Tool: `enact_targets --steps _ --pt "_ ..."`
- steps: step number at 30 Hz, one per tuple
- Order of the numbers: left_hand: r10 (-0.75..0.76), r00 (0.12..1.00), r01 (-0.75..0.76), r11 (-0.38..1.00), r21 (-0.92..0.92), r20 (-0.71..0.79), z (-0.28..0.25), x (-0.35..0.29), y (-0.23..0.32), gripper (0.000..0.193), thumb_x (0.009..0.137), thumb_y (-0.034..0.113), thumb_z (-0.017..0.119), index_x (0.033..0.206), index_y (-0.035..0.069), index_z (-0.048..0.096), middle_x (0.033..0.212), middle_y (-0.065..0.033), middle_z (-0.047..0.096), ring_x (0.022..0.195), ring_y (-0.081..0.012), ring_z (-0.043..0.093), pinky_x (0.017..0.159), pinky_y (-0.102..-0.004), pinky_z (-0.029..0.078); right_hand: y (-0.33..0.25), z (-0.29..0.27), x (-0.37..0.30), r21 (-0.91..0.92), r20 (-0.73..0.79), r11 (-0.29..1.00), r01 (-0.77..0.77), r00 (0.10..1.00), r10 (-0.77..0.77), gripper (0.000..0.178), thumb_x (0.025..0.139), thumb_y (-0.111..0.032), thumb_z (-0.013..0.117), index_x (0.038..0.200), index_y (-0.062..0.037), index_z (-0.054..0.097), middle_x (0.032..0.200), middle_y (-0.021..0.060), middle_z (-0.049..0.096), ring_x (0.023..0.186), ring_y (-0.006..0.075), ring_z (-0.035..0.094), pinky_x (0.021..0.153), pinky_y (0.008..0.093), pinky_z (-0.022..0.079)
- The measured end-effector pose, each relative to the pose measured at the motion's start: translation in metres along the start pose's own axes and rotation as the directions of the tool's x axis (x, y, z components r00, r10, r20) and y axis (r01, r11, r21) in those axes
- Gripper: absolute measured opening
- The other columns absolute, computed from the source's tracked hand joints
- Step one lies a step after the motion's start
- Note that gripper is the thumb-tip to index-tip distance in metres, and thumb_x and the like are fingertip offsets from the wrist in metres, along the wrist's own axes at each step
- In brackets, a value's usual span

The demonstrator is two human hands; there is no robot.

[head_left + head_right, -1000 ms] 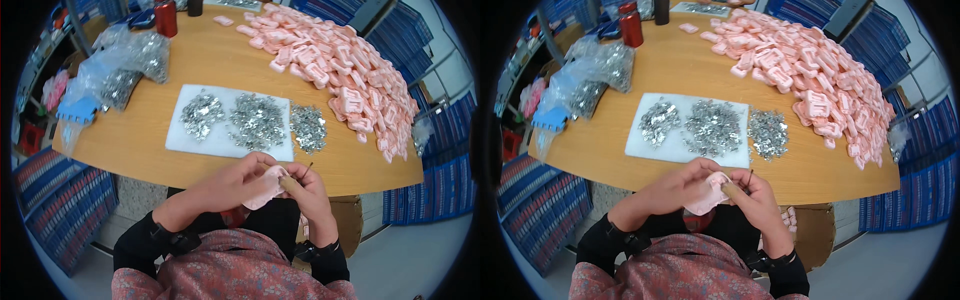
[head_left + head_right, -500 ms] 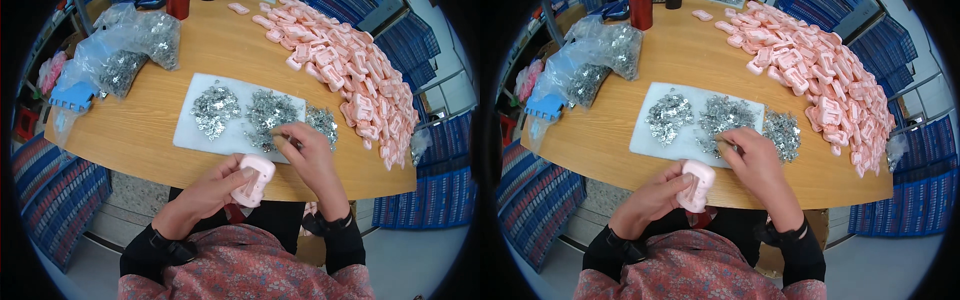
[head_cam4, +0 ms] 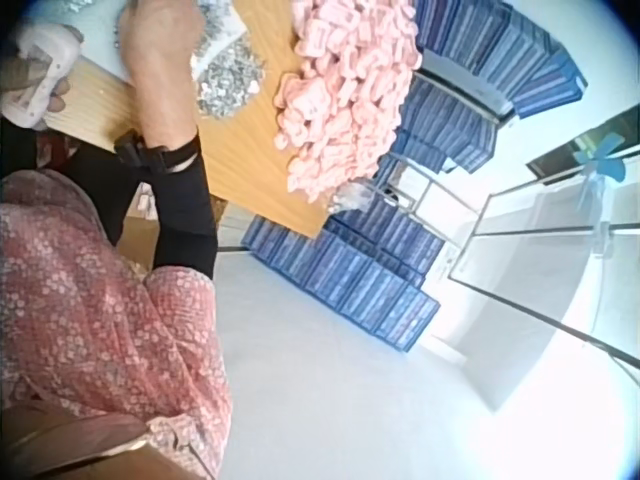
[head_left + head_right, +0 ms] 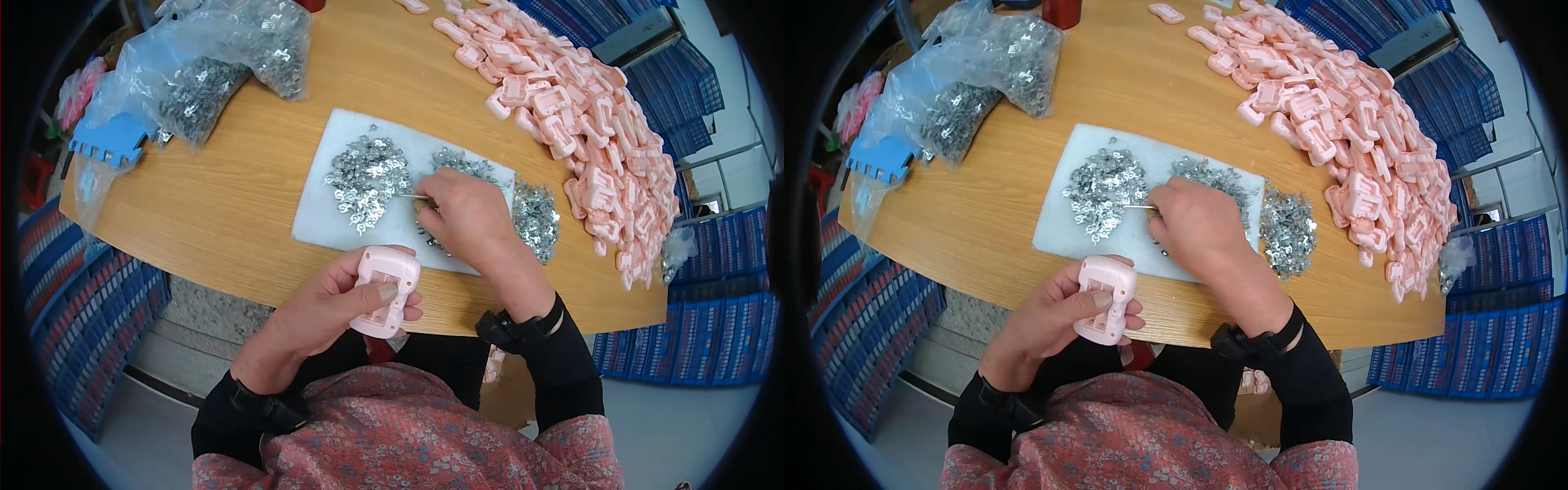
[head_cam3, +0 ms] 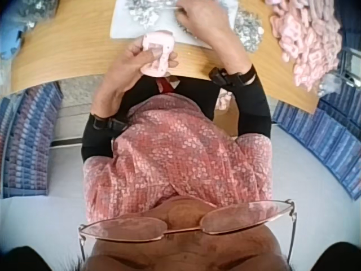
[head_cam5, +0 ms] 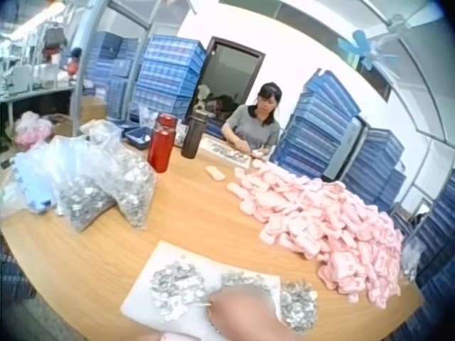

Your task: The person assembles small pink plastic components by inserting metal pieces into them using a small tool. They repeatedly pick up a pink part, insert a metal piece, and place the assembled unit onto a growing pile on the table.

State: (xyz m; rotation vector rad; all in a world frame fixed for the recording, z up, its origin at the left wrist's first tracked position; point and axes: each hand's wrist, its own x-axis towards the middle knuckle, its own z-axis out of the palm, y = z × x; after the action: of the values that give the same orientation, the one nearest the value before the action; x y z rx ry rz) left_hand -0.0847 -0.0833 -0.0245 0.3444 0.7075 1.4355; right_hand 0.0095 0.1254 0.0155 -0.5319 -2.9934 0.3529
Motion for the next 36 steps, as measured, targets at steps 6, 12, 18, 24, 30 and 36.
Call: enact_targets --steps 6,12,18,24,30,36 --pt "0.099 0.993 -0.105 0.989 -0.106 -0.061 0.004 0.007 0.004 0.048 0.093 0.005 0.06 0.138 0.004 0.046 0.109 -0.0064 0.06 0.1 -0.0161 0.062 0.088 -0.0366 0.057 0.01 -0.003 -0.016 0.777 0.193 0.556 -0.296 0.952 0.237 0.011 0.089 -0.015 0.067 0.092 -0.0044 0.065 0.086 -0.0022 0.062 0.074 0.0065 0.056 0.063 0.0251 0.044" --pt "0.221 0.944 -0.263 0.953 -0.152 -0.246 0.026 0.027 -0.002 0.056 0.091 0.004 0.062 0.142 0.005 0.039 0.104 -0.0061 0.059 0.096 -0.0159 0.062 0.091 -0.037 0.056 -0.012 -0.001 -0.051 0.935 0.293 0.126 -0.331 0.922 0.253 0.011 0.095 -0.013 0.063 0.103 -0.0044 0.062 0.09 -0.0051 0.062 0.078 0.0034 0.054 0.07 0.0205 0.044" --pt "0.302 0.927 -0.307 0.952 0.012 -0.222 0.022 0.035 -0.018 0.058 0.09 0.003 0.064 0.142 0.007 0.04 0.104 -0.0048 0.058 0.094 -0.0147 0.062 0.084 -0.0359 0.058 -0.022 0.01 -0.072 0.97 0.185 0.112 -0.217 0.952 0.242 0.01 0.094 -0.009 0.063 0.102 -0.0038 0.061 0.088 -0.0027 0.062 0.079 0.0037 0.054 0.074 0.0209 0.045" --pt "0.241 0.945 -0.229 0.97 0.077 -0.221 0.033 0.034 -0.022 0.052 0.089 0.003 0.065 0.138 0.008 0.046 0.106 -0.0027 0.056 0.093 -0.0112 0.059 0.076 -0.0299 0.059 -0.016 0.01 -0.086 0.946 0.202 0.184 -0.266 0.931 0.305 0.008 0.088 -0.008 0.063 0.094 -0.0034 0.062 0.081 -0.0057 0.056 0.072 0.0027 0.046 0.066 0.0207 0.04" --pt "0.182 0.974 -0.152 0.968 0.199 -0.139 0.03 0.031 -0.027 0.054 0.088 0.001 0.063 0.139 0.008 0.045 0.106 -0.0019 0.057 0.092 -0.0106 0.061 0.077 -0.0301 0.06 -0.004 -0.003 -0.093 0.852 0.314 0.38 -0.36 0.932 0.179 0.012 0.084 -0.011 0.064 0.093 -0.0032 0.061 0.079 -0.0067 0.052 0.069 0.0026 0.043 0.062 0.0213 0.039" --pt "0.084 0.995 -0.08 0.995 0.057 -0.057 0.028 0.024 -0.025 0.044 0.099 0.022 0.051 0.141 0.009 0.044 0.103 -0.0056 0.06 0.086 -0.016 0.065 0.076 -0.0393 0.061 -0.003 -0.011 -0.098 0.838 0.328 0.389 -0.384 0.922 0.204 0.011 0.086 -0.01 0.068 0.094 -0.005 0.062 0.079 -0.0078 0.052 0.071 0.002 0.044 0.065 0.0195 0.037"
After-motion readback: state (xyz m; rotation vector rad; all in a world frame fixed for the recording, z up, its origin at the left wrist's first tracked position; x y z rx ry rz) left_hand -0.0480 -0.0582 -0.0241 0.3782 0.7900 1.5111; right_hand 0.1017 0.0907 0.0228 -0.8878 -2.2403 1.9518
